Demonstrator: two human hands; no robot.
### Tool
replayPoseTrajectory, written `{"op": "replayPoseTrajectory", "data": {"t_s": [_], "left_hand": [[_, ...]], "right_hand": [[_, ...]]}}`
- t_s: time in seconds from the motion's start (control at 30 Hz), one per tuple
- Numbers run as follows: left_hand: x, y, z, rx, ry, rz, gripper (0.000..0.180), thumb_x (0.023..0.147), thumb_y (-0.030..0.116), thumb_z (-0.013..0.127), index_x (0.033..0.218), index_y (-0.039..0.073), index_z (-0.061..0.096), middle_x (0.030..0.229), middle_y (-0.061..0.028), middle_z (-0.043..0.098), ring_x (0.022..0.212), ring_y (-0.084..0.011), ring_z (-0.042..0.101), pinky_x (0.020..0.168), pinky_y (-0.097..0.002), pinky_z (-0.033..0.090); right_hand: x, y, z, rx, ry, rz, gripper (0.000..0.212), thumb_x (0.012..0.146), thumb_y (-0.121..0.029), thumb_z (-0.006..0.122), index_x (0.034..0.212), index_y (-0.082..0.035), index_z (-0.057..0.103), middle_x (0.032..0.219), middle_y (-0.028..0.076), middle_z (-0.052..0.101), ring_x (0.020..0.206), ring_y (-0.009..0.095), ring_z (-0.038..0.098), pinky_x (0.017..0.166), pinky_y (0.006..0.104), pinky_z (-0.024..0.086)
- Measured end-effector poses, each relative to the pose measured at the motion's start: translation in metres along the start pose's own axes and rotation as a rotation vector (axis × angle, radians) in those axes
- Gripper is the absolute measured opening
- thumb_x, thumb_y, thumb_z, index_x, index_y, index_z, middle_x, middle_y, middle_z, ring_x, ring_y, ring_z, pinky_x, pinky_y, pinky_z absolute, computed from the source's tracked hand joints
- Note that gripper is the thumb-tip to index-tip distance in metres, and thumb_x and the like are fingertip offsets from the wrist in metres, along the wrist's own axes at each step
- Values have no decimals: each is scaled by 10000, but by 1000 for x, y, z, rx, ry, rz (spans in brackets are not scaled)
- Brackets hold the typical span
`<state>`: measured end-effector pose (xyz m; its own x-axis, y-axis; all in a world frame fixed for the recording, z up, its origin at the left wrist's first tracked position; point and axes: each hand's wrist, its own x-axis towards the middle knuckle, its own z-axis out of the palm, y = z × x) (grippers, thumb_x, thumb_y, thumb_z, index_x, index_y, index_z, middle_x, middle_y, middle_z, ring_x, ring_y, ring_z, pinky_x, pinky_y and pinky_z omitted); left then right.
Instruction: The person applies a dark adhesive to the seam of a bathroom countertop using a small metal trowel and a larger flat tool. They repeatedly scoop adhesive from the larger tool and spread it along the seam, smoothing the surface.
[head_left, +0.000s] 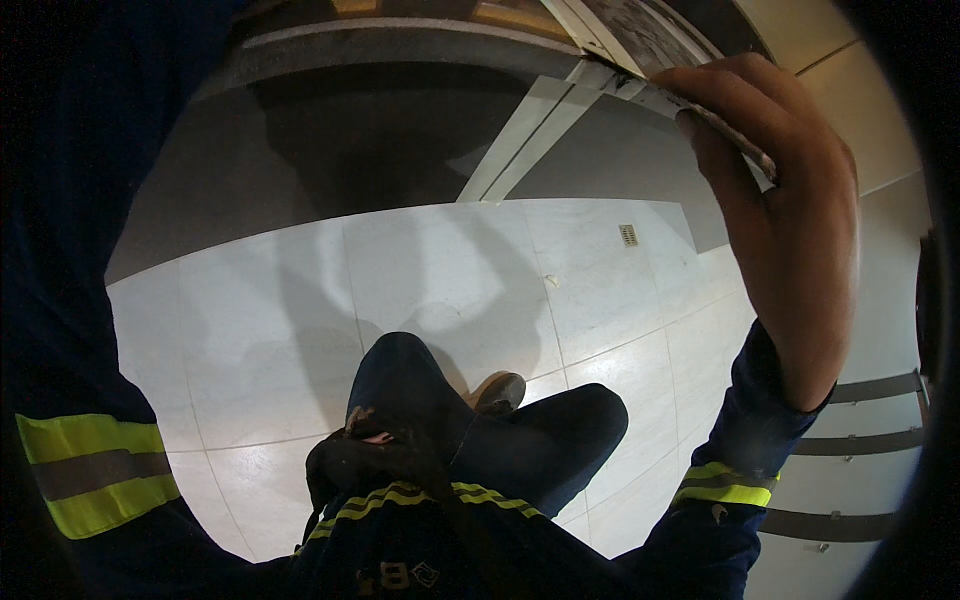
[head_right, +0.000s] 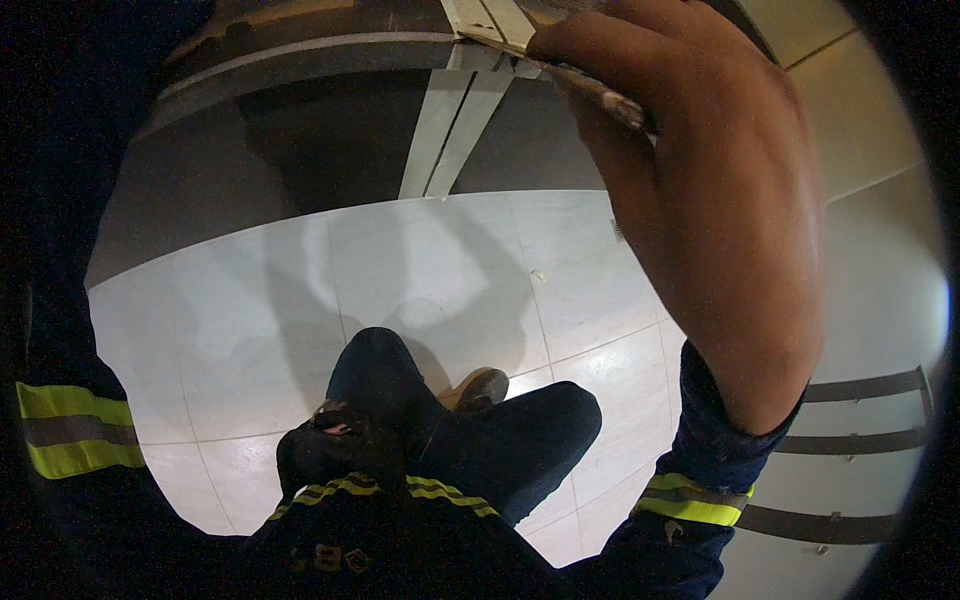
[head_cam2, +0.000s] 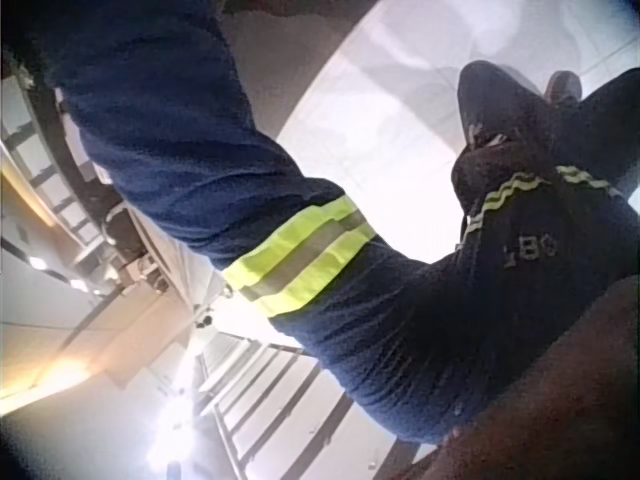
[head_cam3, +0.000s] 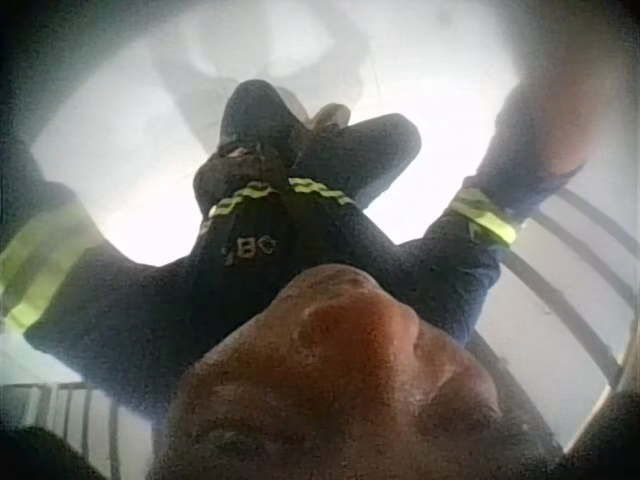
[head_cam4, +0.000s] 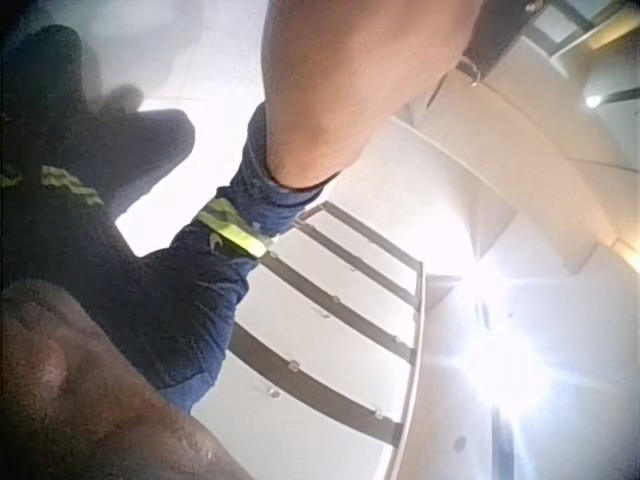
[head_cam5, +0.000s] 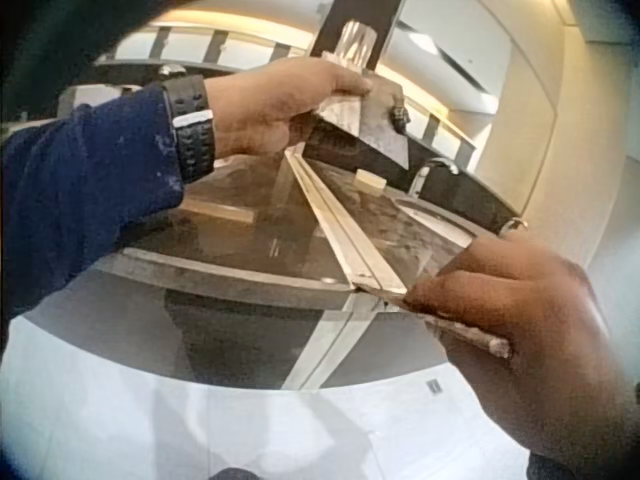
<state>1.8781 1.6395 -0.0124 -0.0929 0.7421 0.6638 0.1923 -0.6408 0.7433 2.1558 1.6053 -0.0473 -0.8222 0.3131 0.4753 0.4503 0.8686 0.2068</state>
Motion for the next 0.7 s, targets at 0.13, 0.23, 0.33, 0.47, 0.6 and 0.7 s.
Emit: {"op": "replayPoseTrajectory", "data": {"t_s": [0.13, 0.23, 0.33, 0.47, 0.6, 0.7], "left_hand": [[-7, -2, 3, 12, 21, 21, 314, 1070, 234, 525, 1211, -35, 603, 1037, -124, 728, 877, -194, 727, 853, -338, 607], [-3, -2, 1, -6, 29, -23, 306, 1071, 230, 526, 1196, -35, 614, 1028, -121, 729, 854, -189, 722, 822, -331, 606], [6, 1, 4, -10, 81, -84, 298, 1069, 233, 534, 1171, -30, 629, 1017, -111, 733, 836, -180, 721, 793, -316, 605], [11, 7, 0, -26, 71, -124, 283, 1069, 237, 543, 1131, -19, 647, 950, -81, 737, 797, -161, 723, 760, -283, 599], [9, 12, 4, -65, 85, -169, 268, 1064, 218, 556, 1138, -18, 658, 959, -77, 743, 809, -155, 729, 748, -272, 596], [22, 4, -5, -69, 55, -163, 263, 1055, 215, 569, 1120, -17, 673, 963, -74, 748, 797, -151, 731, 724, -279, 604]], "right_hand": [[-9, 2, 20, -9, 122, -55, 288, 890, 37, 699, 1149, -76, 756, 1058, 92, 718, 935, 216, 704, 818, 340, 593], [-7, -5, 13, -170, 113, -140, 302, 856, 24, 739, 1137, -83, 760, 1053, 80, 724, 932, 212, 698, 790, 331, 591], [-12, -7, 19, -217, 171, -160, 323, 817, 12, 769, 1125, -87, 762, 1043, 73, 729, 927, 214, 691, 765, 330, 585], [-16, -13, 30, -196, 285, -127, 346, 771, 5, 795, 1106, -75, 757, 1030, 70, 724, 900, 226, 680, 739, 336, 570], [-21, -13, 46, -152, 362, -101, 390, 728, 10, 797, 1107, -59, 733, 1044, 78, 702, 889, 247, 671, 715, 357, 550], [-25, -14, 57, -156, 401, -81, 367, 768, -62, 741, 1132, -68, 699, 1063, 73, 664, 885, 235, 639, 691, 361, 502]]}}
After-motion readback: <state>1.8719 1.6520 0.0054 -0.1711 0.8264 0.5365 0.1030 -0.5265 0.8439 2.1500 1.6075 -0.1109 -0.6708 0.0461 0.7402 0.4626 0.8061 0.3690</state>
